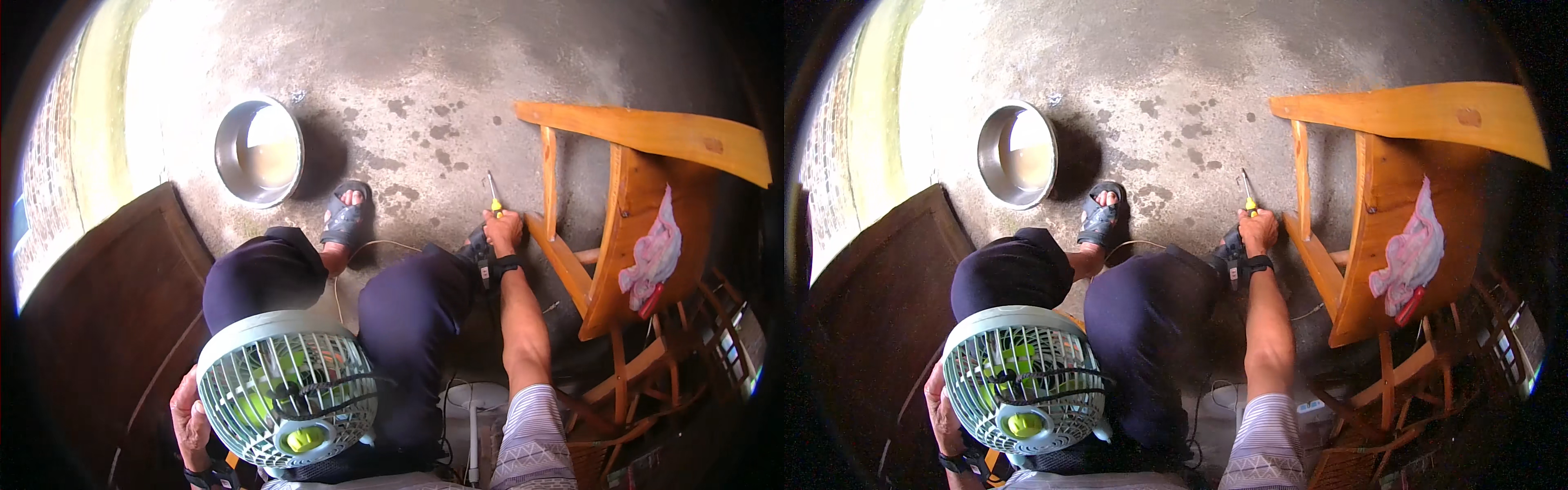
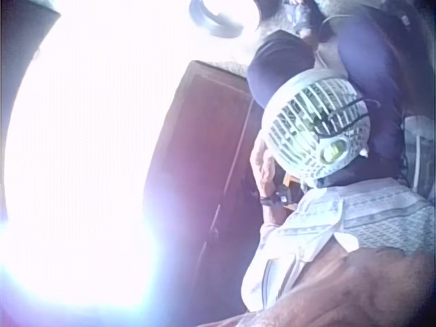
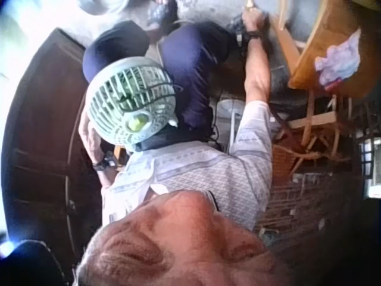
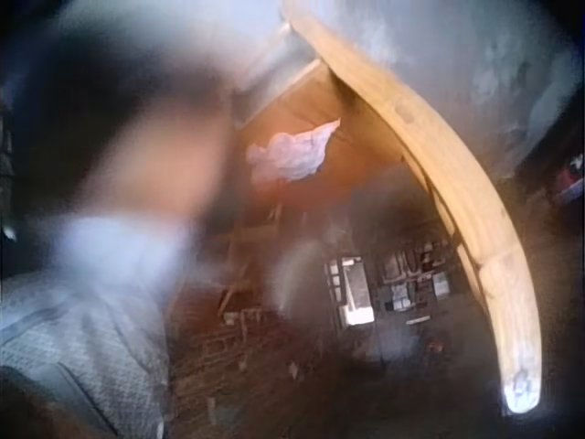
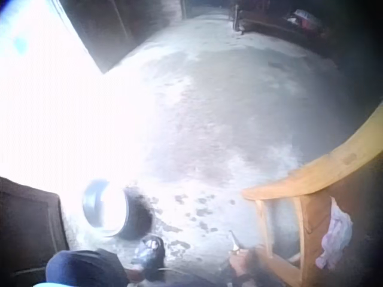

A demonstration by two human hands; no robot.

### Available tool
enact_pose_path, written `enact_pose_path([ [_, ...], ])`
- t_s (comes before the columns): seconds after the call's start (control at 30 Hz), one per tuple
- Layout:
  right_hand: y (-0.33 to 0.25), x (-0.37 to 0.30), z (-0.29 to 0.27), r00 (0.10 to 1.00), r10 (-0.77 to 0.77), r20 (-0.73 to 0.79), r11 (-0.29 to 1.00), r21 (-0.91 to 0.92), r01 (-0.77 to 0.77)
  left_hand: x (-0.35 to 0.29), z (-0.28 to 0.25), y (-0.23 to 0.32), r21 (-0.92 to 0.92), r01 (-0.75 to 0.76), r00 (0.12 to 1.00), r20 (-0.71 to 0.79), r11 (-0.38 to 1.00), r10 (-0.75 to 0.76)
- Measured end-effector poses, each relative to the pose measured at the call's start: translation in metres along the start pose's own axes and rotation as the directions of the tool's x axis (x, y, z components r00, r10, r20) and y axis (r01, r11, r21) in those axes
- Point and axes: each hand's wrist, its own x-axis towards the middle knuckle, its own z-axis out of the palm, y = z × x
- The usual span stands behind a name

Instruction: Repairing a small portable electric fan using a screwdriver.

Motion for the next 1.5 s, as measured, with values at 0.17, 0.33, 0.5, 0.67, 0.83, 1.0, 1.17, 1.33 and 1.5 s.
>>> enact_pose_path([
  [0.17,0.0,0.003,-0.001,0.999,0.032,-0.041,0.998,-0.055,-0.035,0.007,0.001,0.009,0.037,-0.004,1.0,0.023,0.999,0.004],
  [0.33,-0.027,-0.02,-0.009,1.0,0.009,0.017,0.997,-0.077,-0.008,-0.001,-0.001,0.004,0.008,0.036,0.999,0.02,0.999,-0.036],
  [0.5,0.04,0.03,0.018,0.913,-0.362,-0.188,0.929,0.005,0.369,0.021,0.009,0.038,0.167,-0.045,0.991,0.134,0.985,0.023],
  [0.67,-0.018,-0.065,-0.037,0.683,-0.7,-0.21,0.629,0.272,0.728,0.012,0.007,0.021,0.031,-0.066,0.978,0.199,0.997,0.059],
  [0.83,-0.041,-0.16,-0.112,0.597,-0.763,-0.248,0.507,0.343,0.791,0.006,0.007,0.012,-0.107,-0.164,0.963,0.196,0.981,0.183],
  [1.0,-0.073,-0.287,-0.193,0.635,-0.766,-0.097,0.498,0.534,0.683,-0.005,0.001,-0.009,-0.116,-0.308,0.936,0.142,0.944,0.323],
  [1.17,-0.1,-0.429,-0.239,0.496,-0.868,-0.019,0.429,0.473,0.769,-0.002,0.0,-0.026,-0.197,-0.412,0.892,0.111,0.89,0.437],
  [1.33,-0.127,-0.535,-0.228,0.393,-0.912,0.117,0.408,0.358,0.84,0.0,-0.008,-0.039,-0.233,-0.419,0.873,0.162,0.877,0.46],
  [1.5,-0.132,-0.584,-0.211,0.339,-0.896,0.288,0.433,0.39,0.812,-0.005,-0.009,-0.038,-0.08,-0.572,0.817,0.029,0.816,0.576],
])
